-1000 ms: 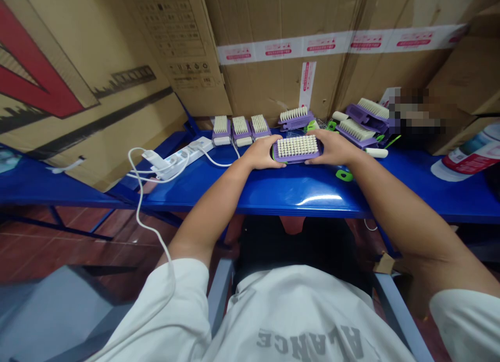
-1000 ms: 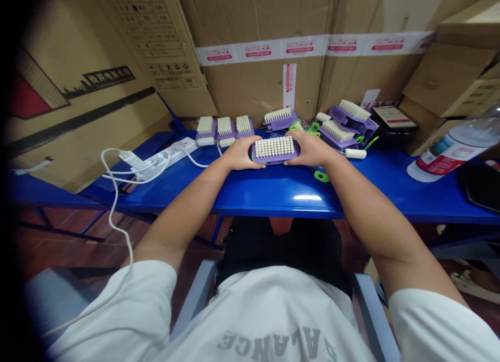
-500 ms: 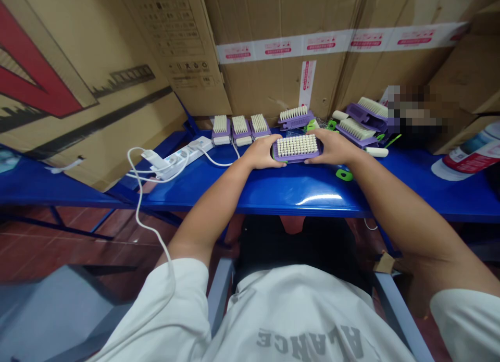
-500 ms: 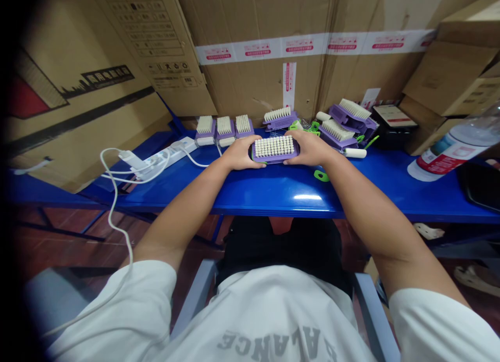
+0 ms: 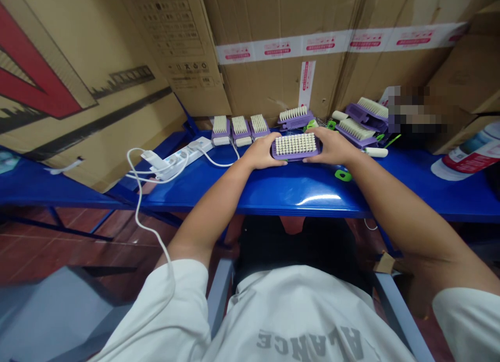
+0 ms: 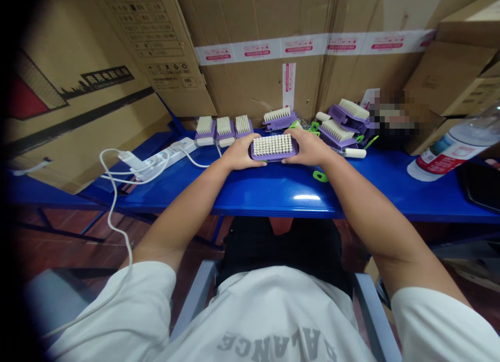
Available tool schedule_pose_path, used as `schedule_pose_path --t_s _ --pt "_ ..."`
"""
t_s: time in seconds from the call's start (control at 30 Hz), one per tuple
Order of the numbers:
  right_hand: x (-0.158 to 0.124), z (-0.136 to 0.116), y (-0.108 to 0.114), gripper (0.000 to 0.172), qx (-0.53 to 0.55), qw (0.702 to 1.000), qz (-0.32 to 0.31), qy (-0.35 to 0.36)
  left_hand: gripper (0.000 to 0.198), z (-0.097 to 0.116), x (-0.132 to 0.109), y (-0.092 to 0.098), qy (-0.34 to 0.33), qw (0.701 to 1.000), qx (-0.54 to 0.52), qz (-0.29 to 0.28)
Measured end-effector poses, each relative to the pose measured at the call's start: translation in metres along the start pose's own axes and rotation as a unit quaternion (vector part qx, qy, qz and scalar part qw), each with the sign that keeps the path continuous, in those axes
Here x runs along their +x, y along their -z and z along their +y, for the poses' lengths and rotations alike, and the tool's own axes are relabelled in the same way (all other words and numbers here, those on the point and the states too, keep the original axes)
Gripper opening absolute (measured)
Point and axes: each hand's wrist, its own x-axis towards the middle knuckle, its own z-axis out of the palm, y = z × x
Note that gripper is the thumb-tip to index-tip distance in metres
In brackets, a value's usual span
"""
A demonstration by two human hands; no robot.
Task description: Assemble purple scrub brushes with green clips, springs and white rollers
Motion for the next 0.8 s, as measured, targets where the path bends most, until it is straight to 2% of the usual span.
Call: schedule_pose_path --t_s 0.17,0.27,0.33,0.57,0.73,0.8 --pt "0.002 0.001 -0.001 0.109 0.047 0.996 0.061 0.033 0.094 0.002 0.003 -0.004 0.015 0.999 0.005 0.047" --pt "0.001 0.004 0.004 0.123 0.102 0.991 0.082 0.020 0.089 0.003 0.006 -0.003 0.045 0.994 0.007 0.102" --pt "0.000 0.009 0.012 0.125 0.117 0.987 0.105 -0.005 0.086 0.002 0.007 -0.001 0.068 0.988 0.007 0.139" --pt "-0.008 0.046 0.037 0.092 0.077 0.963 0.226 -0.127 0.083 -0.005 0.011 0.006 0.164 0.964 -0.031 0.208" --pt "-0.009 0.066 0.035 0.075 0.038 0.966 0.203 -0.153 0.067 -0.015 0.016 0.001 0.170 0.952 -0.101 0.234" --pt "-0.008 0.069 0.032 0.066 0.033 0.966 0.195 -0.165 0.068 -0.021 0.019 -0.003 0.161 0.949 -0.129 0.240"
